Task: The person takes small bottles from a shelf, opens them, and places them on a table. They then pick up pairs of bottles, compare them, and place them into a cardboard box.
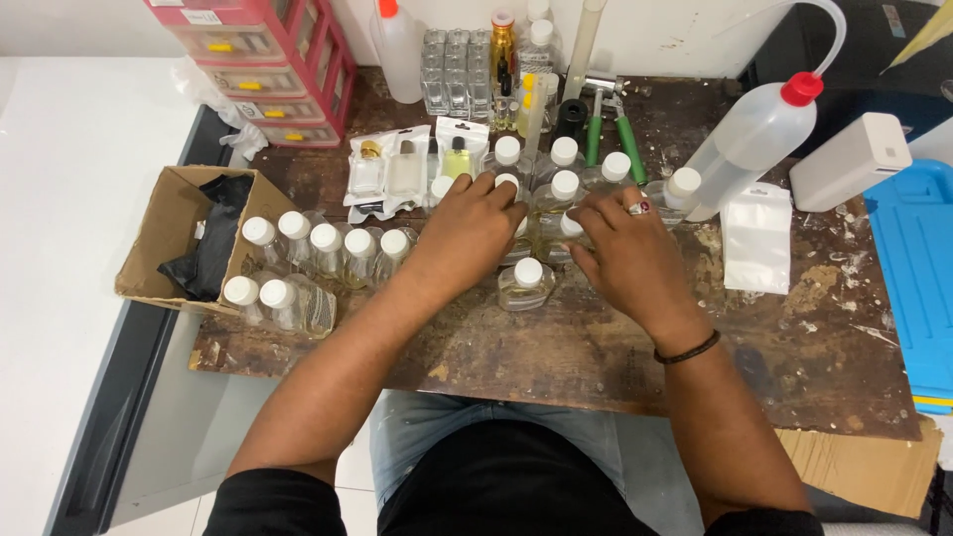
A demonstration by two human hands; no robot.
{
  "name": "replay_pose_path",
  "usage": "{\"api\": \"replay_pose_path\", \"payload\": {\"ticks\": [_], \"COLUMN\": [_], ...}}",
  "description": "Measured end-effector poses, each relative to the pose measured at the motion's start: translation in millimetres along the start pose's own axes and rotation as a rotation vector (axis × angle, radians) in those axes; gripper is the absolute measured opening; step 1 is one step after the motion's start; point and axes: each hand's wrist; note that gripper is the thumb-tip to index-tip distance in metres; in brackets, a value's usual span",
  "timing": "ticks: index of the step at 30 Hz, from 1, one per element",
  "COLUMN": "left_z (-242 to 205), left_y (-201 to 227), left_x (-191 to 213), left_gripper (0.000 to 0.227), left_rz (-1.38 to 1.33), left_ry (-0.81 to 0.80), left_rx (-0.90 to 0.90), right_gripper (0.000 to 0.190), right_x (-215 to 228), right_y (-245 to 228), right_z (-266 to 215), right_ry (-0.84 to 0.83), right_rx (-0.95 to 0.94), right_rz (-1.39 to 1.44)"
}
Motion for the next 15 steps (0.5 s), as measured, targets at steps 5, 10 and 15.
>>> {"api": "replay_pose_path", "payload": {"ticks": [5, 10, 15], "left_z": [-3.1, -3.0, 4.6], "left_y": [-3.8, 1.5, 4.5], "left_x": [-12.2, 22.2, 84.5], "left_gripper": [0.029, 0.032, 0.033], "left_rz": [0.025, -0.117, -0.345], "left_ry": [0.01, -0.086, -0.056], "left_rx": [0.003, 0.068, 0.126], "right_gripper": [0.025, 0.026, 0.029], "right_x": [-18.3, 39.7, 56.0], "right_y": [5.7, -19.8, -5.4], "right_z": [-12.6, 7.1, 13.0], "right_ry": [-0.019, -0.044, 0.267], "right_rx": [-0.056, -0.35, -0.248], "right_rz": [0.002, 0.346, 0.537]}}
Point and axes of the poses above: each hand's wrist, its own z-axis towards the middle knuckle, its own x-axis out of the back of the hand, y = z × x, and after that the axes turned 1 degree about z, right-handed
